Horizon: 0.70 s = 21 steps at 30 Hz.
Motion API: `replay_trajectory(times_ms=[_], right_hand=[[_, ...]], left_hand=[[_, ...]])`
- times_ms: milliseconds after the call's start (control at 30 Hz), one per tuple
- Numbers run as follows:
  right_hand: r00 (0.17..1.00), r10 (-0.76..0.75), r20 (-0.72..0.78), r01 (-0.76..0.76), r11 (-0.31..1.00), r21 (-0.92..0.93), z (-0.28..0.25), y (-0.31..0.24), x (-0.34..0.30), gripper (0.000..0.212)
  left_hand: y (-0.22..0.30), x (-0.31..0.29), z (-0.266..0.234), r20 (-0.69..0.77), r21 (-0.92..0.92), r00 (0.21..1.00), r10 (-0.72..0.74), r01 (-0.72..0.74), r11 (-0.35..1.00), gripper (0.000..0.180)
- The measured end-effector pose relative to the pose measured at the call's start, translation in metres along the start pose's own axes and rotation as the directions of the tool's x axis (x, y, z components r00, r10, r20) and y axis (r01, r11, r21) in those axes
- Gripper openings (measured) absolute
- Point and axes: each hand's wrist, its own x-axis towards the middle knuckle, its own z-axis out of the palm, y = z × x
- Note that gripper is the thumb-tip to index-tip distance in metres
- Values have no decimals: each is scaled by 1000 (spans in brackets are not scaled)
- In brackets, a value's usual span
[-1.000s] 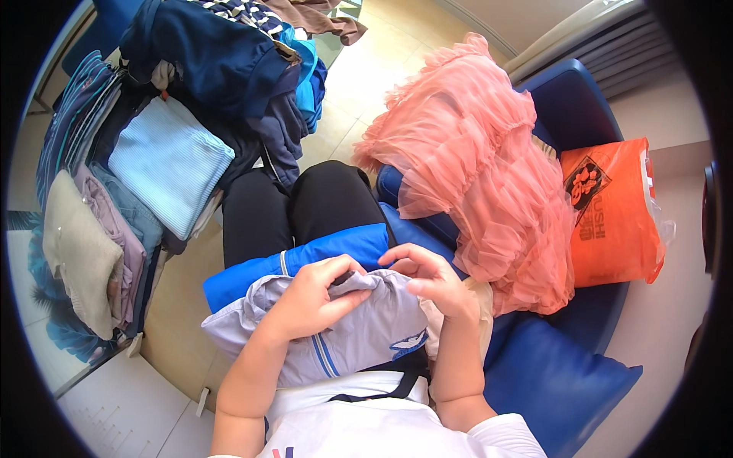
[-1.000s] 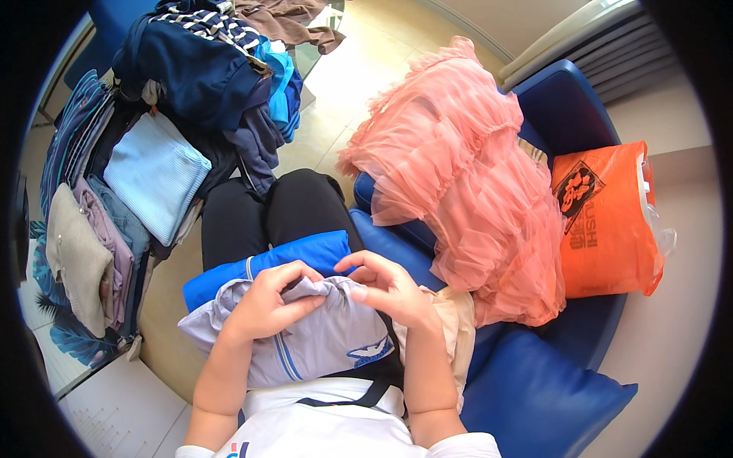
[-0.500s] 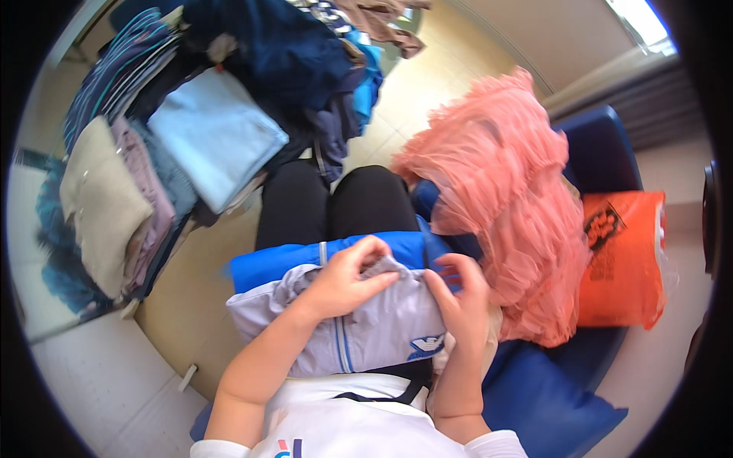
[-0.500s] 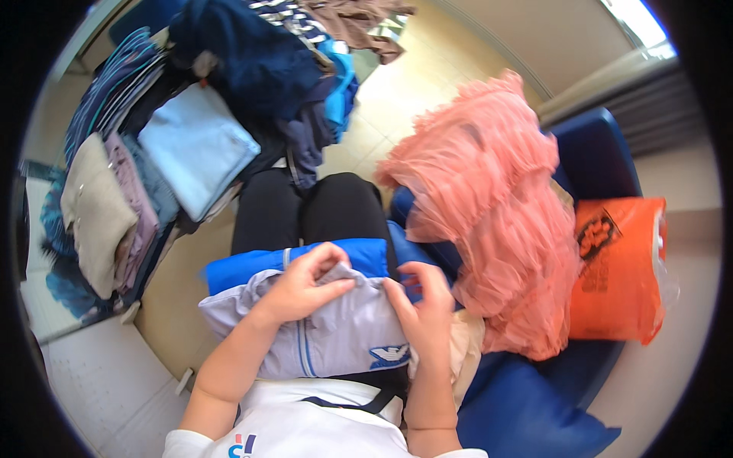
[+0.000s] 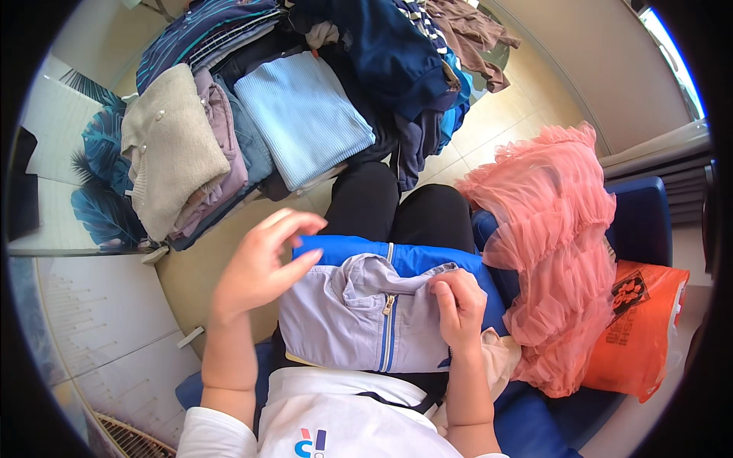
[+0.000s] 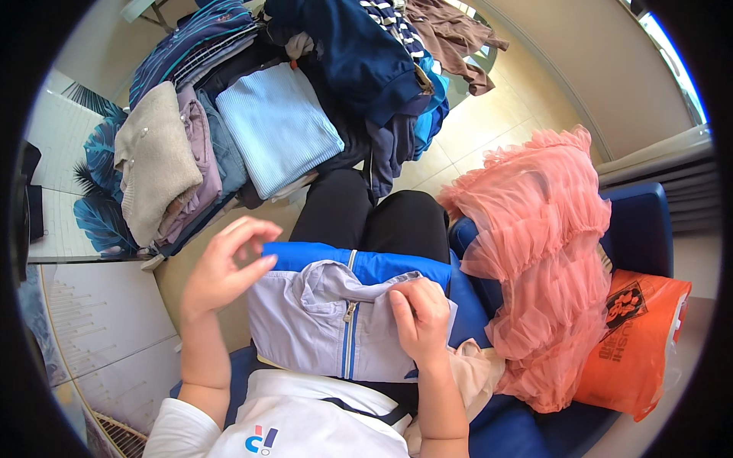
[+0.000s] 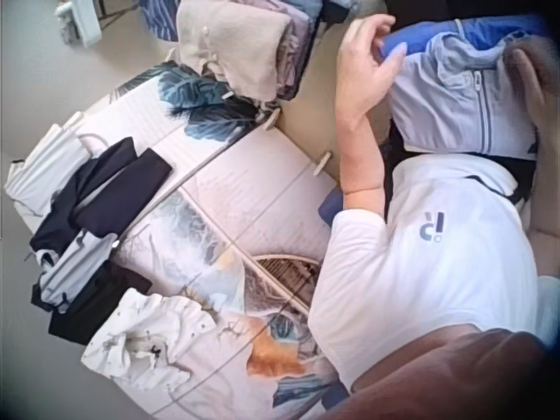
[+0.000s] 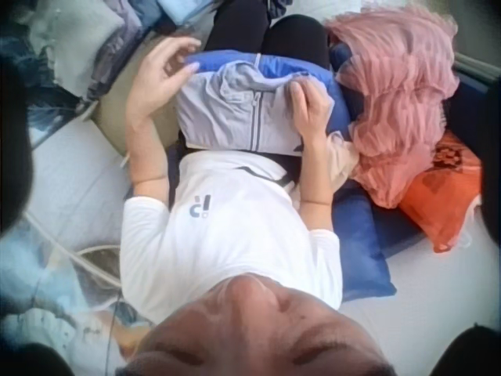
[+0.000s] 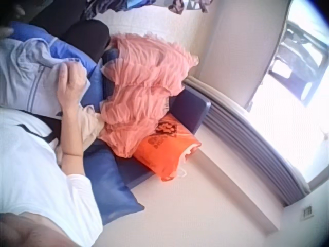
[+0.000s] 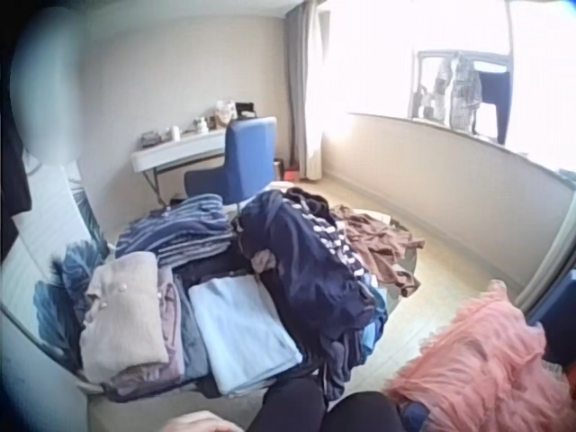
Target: The person folds a blue and gray jacket and a dark blue pair of pants on their lap, smoothing and aligning each piece before stacking them on a growing pile of folded clothes.
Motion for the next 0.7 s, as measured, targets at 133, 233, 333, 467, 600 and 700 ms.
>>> replay_trajectory(times_ms=[133,233,333,467,600,700], right_hand=[[999,-46,-17,45,995,-89,2,-6,8,28],[995,-89,35,95,971,-221,3,-9,11,35],[994,-102,31,107,961,-255,3,-6,8,26],[995,-27,-92,13,988,-152,9,0,3,16],[991,-39,-128,9,974,-225,12,-2,5,16],[992,-52,-116,19,963,-269,13,-3,6,15]], left_hand=[[-18,-24,5,128,122,992,-19,3,992,27],[-26,-26,21,121,68,987,-104,96,993,22],[-45,-22,30,96,-55,986,-138,143,988,19],[-74,-21,32,167,-369,939,-301,343,864,15],[-87,-24,33,162,-608,933,-321,351,713,12],[-90,-28,35,134,-639,935,-328,335,692,15]])
